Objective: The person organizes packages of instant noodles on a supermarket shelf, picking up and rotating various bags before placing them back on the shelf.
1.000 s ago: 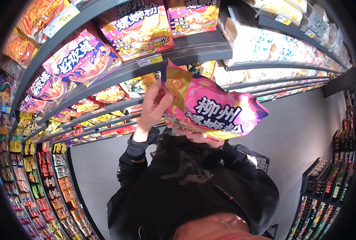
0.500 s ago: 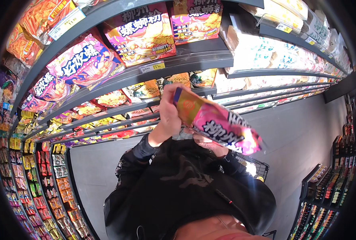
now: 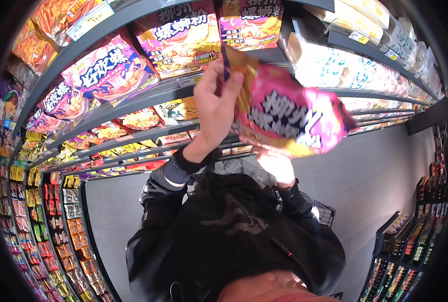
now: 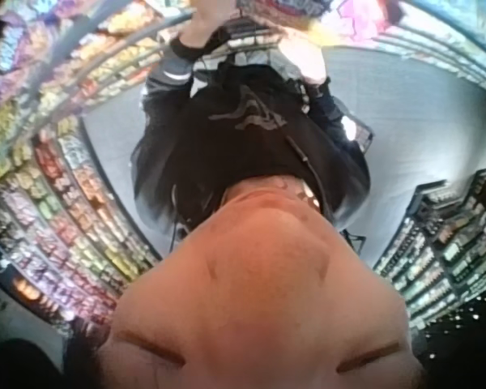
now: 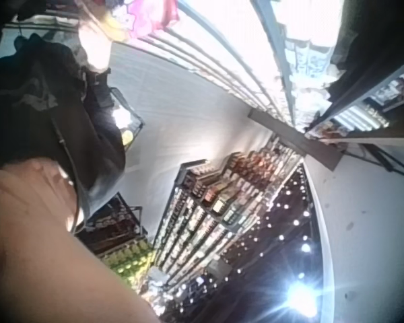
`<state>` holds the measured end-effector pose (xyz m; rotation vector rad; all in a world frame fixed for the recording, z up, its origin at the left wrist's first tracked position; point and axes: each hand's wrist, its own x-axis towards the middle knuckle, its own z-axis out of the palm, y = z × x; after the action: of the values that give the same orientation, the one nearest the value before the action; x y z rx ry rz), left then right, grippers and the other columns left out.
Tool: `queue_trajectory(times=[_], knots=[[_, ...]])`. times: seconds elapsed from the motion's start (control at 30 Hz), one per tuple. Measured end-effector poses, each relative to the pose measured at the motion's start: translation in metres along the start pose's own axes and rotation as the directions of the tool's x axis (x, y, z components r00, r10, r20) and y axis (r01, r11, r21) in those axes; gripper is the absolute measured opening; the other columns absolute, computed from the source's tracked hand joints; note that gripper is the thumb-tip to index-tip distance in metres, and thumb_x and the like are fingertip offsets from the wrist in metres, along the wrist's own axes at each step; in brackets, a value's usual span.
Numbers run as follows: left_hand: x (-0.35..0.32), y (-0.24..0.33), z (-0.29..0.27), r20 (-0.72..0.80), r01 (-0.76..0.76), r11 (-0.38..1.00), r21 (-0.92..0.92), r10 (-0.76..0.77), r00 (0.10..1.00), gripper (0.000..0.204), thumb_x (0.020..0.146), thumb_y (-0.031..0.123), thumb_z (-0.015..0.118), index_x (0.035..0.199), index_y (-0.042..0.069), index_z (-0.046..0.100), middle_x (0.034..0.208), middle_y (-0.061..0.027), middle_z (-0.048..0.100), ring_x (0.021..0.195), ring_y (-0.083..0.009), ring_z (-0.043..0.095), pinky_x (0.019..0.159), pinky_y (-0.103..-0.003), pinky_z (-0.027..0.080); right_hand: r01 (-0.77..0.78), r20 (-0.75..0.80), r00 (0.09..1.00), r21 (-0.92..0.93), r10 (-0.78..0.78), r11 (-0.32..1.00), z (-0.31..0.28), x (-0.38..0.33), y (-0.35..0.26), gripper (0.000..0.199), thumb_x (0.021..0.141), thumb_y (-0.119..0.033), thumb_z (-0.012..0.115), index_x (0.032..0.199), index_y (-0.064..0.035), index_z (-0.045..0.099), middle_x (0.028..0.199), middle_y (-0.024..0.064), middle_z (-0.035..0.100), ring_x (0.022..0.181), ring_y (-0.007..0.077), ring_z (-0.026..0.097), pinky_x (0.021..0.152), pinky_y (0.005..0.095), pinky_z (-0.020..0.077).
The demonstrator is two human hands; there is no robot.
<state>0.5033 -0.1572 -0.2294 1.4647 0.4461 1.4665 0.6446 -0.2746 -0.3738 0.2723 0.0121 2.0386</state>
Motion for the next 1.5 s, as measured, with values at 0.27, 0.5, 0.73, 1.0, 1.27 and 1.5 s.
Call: queue_trajectory(times=[0.27, 0.5, 0.73, 1.0, 1.27, 1.5], knots=[[0.069, 0.027, 0.018, -0.257, -0.459, 0.879, 0.126, 0.476, 0.841, 0.029, 0.094, 0.023, 0.064, 0.081, -0.001, 0.053, 0.068, 0.0023, 0.050, 0.063, -0.0037, 0.039, 0.056, -0.020, 0.030, 0.538, 0.189, 0.745, -0.738, -0.640, 0.408, 0.104, 0.028, -0.029, 0.056, 0.094, -0.008, 0.050, 0.146, -0.0032, 0.029, 0.139, 0.0268, 0.046, 0.124, 0.0326, 0.053, 0.091, 0.0340, 0.0521], [0.098, -0.002, 0.032, -0.272, -0.544, 0.832, 0.107, 0.551, 0.789, 0.013, 0.092, 0.010, 0.063, 0.095, 0.001, 0.054, 0.082, 0.0014, 0.052, 0.070, -0.0039, 0.043, 0.063, -0.020, 0.036, 0.422, 0.413, 0.735, -0.900, -0.538, -0.114, 0.155, 0.073, -0.074, 0.064, 0.096, -0.017, 0.055, 0.150, -0.0054, 0.022, 0.136, 0.0269, 0.046, 0.119, 0.0326, 0.056, 0.093, 0.0397, 0.0523], [0.105, -0.021, 0.044, -0.307, -0.510, 0.859, 0.050, 0.499, 0.810, 0.012, 0.095, 0.011, 0.056, 0.098, 0.000, 0.053, 0.084, -0.0011, 0.054, 0.074, -0.0064, 0.048, 0.067, -0.022, 0.040, 0.306, 0.547, 0.554, -0.835, -0.628, -0.458, 0.133, 0.078, -0.085, 0.064, 0.095, -0.015, 0.058, 0.150, -0.0088, 0.024, 0.126, 0.0218, 0.057, 0.114, 0.0261, 0.060, 0.093, 0.0372, 0.0515], [0.118, -0.060, 0.025, -0.230, -0.336, 0.936, 0.102, 0.351, 0.908, 0.011, 0.094, 0.007, 0.056, 0.097, -0.002, 0.051, 0.085, -0.0062, 0.056, 0.078, -0.0112, 0.053, 0.069, -0.024, 0.043, 0.049, 0.451, 0.621, -0.839, -0.641, -0.542, 0.111, 0.071, -0.125, 0.054, 0.092, -0.008, 0.061, 0.142, -0.0067, 0.040, 0.117, 0.0135, 0.060, 0.108, 0.0196, 0.060, 0.089, 0.0337, 0.0523], [0.142, -0.096, -0.003, -0.119, -0.325, 0.912, 0.250, 0.362, 0.925, 0.030, 0.091, 0.001, 0.059, 0.114, -0.006, 0.041, 0.102, -0.0130, 0.051, 0.093, -0.0146, 0.052, 0.081, -0.025, 0.046, -0.015, 0.883, 0.409, -0.246, -0.230, -0.969, 0.133, 0.109, -0.097, 0.065, 0.087, -0.007, 0.065, 0.145, -0.0058, 0.035, 0.143, 0.0195, 0.040, 0.129, 0.0301, 0.044, 0.102, 0.0396, 0.0407], [0.088, -0.055, 0.015, -0.019, -0.489, 0.680, 0.546, 0.594, 0.804, 0.045, 0.088, 0.001, 0.055, 0.131, -0.005, 0.042, 0.123, -0.0205, 0.048, 0.120, -0.0270, 0.049, 0.103, -0.034, 0.040, -0.193, 0.820, 0.502, -0.203, -0.274, -0.960, 0.125, 0.118, -0.109, 0.053, 0.088, -0.013, 0.065, 0.138, -0.0086, 0.048, 0.149, 0.0261, 0.029, 0.132, 0.0397, 0.040, 0.104, 0.0434, 0.0380]])
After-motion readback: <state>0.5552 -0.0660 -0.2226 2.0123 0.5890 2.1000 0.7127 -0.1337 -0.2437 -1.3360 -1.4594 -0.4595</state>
